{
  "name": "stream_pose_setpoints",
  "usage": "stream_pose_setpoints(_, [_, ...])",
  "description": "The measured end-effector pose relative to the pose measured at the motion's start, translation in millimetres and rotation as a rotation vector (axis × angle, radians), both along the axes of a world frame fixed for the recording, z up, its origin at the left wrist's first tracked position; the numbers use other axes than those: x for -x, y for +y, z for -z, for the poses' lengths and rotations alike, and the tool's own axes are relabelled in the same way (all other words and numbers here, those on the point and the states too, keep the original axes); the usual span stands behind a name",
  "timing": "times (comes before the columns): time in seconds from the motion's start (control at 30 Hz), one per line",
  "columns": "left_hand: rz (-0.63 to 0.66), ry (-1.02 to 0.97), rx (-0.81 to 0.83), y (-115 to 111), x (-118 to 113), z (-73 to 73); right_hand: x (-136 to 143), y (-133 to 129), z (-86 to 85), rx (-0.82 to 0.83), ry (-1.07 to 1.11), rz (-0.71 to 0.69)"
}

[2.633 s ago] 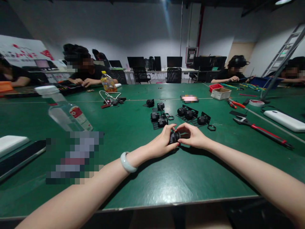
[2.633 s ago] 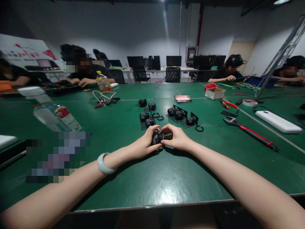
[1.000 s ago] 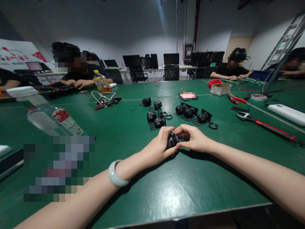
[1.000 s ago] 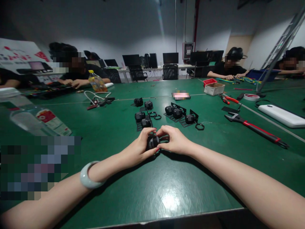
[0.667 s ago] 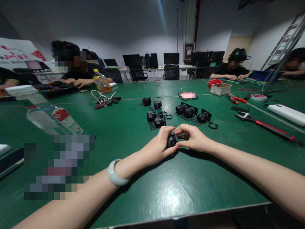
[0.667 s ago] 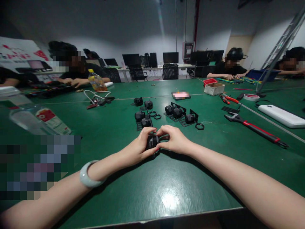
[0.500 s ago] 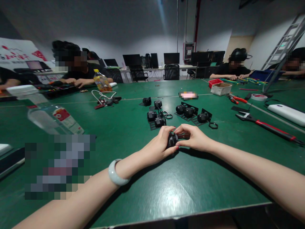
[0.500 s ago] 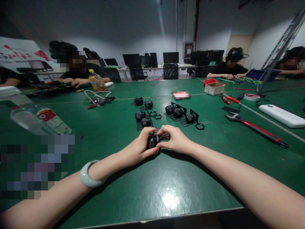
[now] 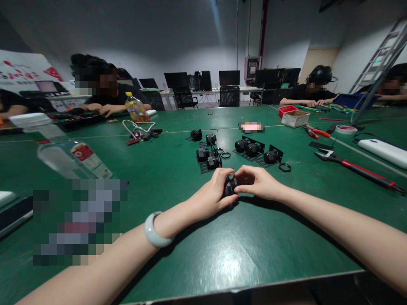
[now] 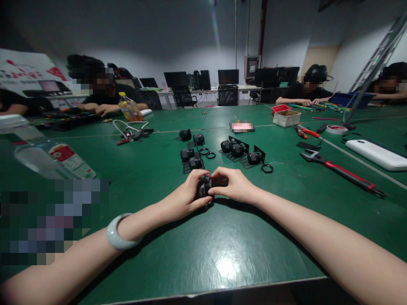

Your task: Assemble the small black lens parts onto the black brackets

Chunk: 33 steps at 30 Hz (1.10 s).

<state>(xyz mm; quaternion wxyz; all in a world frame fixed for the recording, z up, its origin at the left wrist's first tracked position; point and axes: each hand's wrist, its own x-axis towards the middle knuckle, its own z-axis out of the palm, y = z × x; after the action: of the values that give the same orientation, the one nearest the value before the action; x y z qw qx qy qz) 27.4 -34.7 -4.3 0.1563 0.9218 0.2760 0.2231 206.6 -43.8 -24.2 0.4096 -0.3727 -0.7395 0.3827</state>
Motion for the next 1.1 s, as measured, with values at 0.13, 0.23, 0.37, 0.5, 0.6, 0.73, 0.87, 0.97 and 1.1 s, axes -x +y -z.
stream_pose_setpoints(0.13, [0.001, -0.001, 0.005, 0.1, -0.3, -0.8, -0.5, 1.0, -1.3, -0.042, -0.041, 0.021])
stream_pose_setpoints(0.23, [0.001, -0.004, 0.006, -0.4, -0.6, -1.4, -1.5, 1.6, -2.2, -0.065, -0.085, 0.040])
stream_pose_setpoints(0.37, [0.000, -0.012, -0.002, -0.6, -0.9, -1.0, -2.1, 1.6, -3.0, -0.092, -0.141, 0.056])
stream_pose_setpoints(0.5, [0.000, -0.016, -0.005, 0.2, -1.1, 0.1, -1.0, 1.1, -3.0, -0.120, -0.182, 0.086])
stream_pose_setpoints(0.6, [0.000, -0.019, -0.002, 0.6, -1.1, 0.7, 0.1, 1.1, -2.3, -0.140, -0.203, 0.115])
stream_pose_setpoints(0.73, [0.001, -0.032, -0.003, 0.5, -1.2, 0.9, 1.7, 1.4, -1.3, -0.175, -0.234, 0.149])
stream_pose_setpoints(0.87, [0.004, -0.038, -0.006, 0.4, -1.8, 0.7, 2.6, 1.6, -0.7, -0.197, -0.250, 0.157])
stream_pose_setpoints(0.97, [0.002, -0.035, -0.006, 0.4, -2.1, 0.5, 2.7, 2.4, 0.3, -0.192, -0.244, 0.158])
stream_pose_setpoints(1.1, [-0.003, -0.026, -0.001, -0.3, -2.1, -0.8, 2.7, 4.4, 2.5, -0.163, -0.225, 0.177])
